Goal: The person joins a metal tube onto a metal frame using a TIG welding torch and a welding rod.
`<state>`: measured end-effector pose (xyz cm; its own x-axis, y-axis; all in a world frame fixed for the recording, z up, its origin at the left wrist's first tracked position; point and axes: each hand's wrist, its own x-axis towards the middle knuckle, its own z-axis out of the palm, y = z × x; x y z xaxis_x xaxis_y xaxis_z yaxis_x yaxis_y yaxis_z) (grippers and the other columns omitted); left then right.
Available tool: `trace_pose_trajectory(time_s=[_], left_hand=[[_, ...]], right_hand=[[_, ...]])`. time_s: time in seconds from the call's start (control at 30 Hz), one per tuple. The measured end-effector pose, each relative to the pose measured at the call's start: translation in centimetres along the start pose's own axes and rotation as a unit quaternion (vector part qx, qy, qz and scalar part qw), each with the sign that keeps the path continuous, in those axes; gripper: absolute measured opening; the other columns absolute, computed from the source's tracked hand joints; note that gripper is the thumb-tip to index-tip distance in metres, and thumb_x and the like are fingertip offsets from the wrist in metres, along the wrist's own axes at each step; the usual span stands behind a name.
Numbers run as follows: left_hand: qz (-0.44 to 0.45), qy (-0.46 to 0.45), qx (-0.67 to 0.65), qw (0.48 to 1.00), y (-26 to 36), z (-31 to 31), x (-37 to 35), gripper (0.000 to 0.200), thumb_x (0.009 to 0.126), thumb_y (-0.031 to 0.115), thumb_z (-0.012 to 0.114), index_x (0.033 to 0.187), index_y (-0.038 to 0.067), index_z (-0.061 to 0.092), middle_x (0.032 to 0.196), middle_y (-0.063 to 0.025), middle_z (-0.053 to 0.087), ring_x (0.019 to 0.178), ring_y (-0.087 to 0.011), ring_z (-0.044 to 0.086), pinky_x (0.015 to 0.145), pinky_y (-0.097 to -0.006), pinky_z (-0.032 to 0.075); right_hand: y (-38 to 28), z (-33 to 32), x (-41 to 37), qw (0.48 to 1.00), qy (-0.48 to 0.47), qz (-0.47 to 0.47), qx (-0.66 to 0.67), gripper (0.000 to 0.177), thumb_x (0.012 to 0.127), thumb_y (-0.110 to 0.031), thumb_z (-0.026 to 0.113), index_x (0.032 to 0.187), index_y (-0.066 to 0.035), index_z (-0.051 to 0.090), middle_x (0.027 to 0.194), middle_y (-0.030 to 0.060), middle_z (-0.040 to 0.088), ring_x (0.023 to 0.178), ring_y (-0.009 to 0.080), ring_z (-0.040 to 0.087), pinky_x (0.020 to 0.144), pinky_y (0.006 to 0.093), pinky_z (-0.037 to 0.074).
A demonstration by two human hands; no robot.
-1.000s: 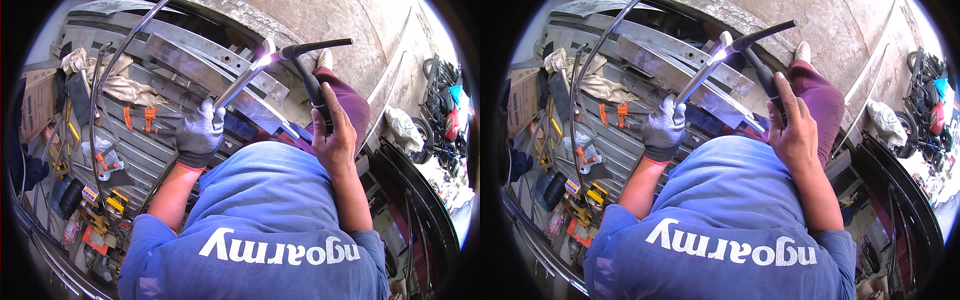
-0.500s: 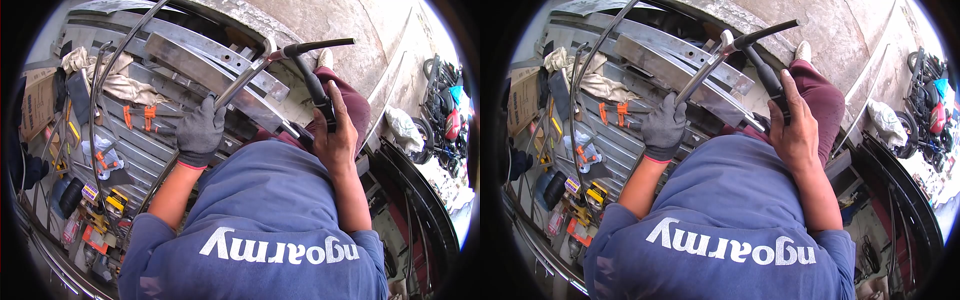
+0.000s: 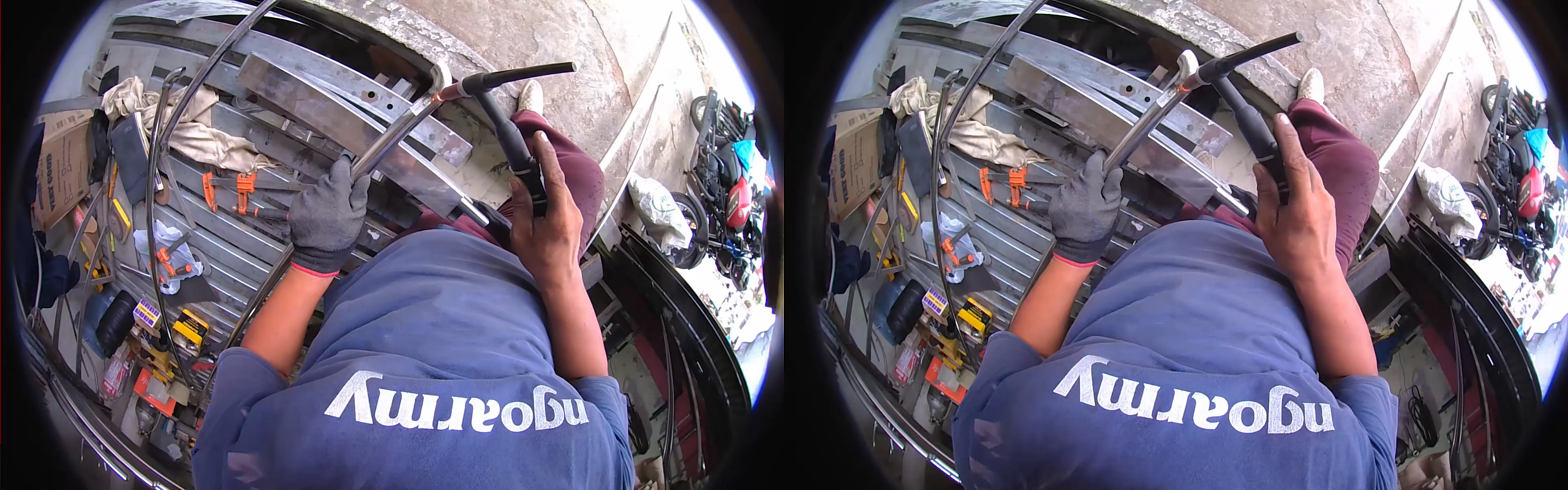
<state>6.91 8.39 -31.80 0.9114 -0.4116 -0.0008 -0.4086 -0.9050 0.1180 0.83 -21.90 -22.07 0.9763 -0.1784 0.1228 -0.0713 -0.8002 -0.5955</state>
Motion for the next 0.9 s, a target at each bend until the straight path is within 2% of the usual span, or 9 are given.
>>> trace_pose_trajectory(time_s=[0.1, 0.43, 0.73, 0.83, 0.9], left_hand=[[-0.001, 0.004, 0.007, 1.0, 0.01, 0.08, -0.05, 0.035, 0.11, 0.045, 0.067, 0.128, 0.016, 0.07, 0.076, -0.0104, 0.068, 0.066, -0.036, 0.071, 0.059, -0.0507, 0.056], [-0.005, -0.004, 0.009, 1.0, 0.14, 0.02, -0.1, 0.034, 0.109, 0.046, 0.068, 0.125, 0.016, 0.07, 0.077, -0.0102, 0.068, 0.067, -0.036, 0.071, 0.059, -0.0508, 0.056], [0.007, 0.024, -0.002, 1.0, 0.04, 0.23, -0.28, 0.035, 0.109, 0.044, 0.069, 0.129, 0.015, 0.071, 0.078, -0.0101, 0.069, 0.068, -0.0357, 0.071, 0.061, -0.0505, 0.057], [0.014, 0.015, 0.001, 1.0, -0.06, 0.22, -0.37, 0.036, 0.109, 0.043, 0.07, 0.131, 0.014, 0.072, 0.079, -0.0098, 0.07, 0.067, -0.0355, 0.071, 0.061, -0.05, 0.057], [0.008, 0.01, 0.014, 1.0, 0.06, 0.16, -0.4, 0.036, 0.109, 0.043, 0.07, 0.131, 0.014, 0.072, 0.079, -0.0101, 0.07, 0.067, -0.0351, 0.071, 0.061, -0.0494, 0.056]], right_hand=[[0.04, -0.16, -0.14, 1.0, 0.006, 0.009, 0.009, 0.07, 0.103, -0.001, 0.075, 0.168, -0.008, 0.051, 0.123, 0.0277, 0.077, 0.104, 0.0443, 0.08, 0.086, 0.0484, 0.064], [0.04, -0.29, -0.2, 1.0, -0.014, 0.004, 0.002, 0.068, 0.103, -0.002, 0.075, 0.167, -0.009, 0.053, 0.117, 0.0275, 0.077, 0.1, 0.0428, 0.079, 0.084, 0.0486, 0.063], [0.04, -0.39, -0.53, 0.998, -0.05, 0.028, -0.028, 0.066, 0.103, -0.002, 0.075, 0.165, -0.011, 0.056, 0.1, 0.0225, 0.072, 0.083, 0.0426, 0.075, 0.072, 0.0515, 0.059], [-0.24, -0.71, -0.45, 0.996, -0.068, 0.038, -0.041, 0.067, 0.103, -0.002, 0.075, 0.166, -0.009, 0.053, 0.113, 0.0252, 0.076, 0.092, 0.0441, 0.078, 0.078, 0.0506, 0.062], [-0.13, -0.34, -0.25, 0.999, -0.025, 0.005, -0.023, 0.067, 0.103, -0.002, 0.075, 0.166, -0.007, 0.052, 0.125, 0.0271, 0.075, 0.101, 0.0451, 0.079, 0.084, 0.0495, 0.064]])
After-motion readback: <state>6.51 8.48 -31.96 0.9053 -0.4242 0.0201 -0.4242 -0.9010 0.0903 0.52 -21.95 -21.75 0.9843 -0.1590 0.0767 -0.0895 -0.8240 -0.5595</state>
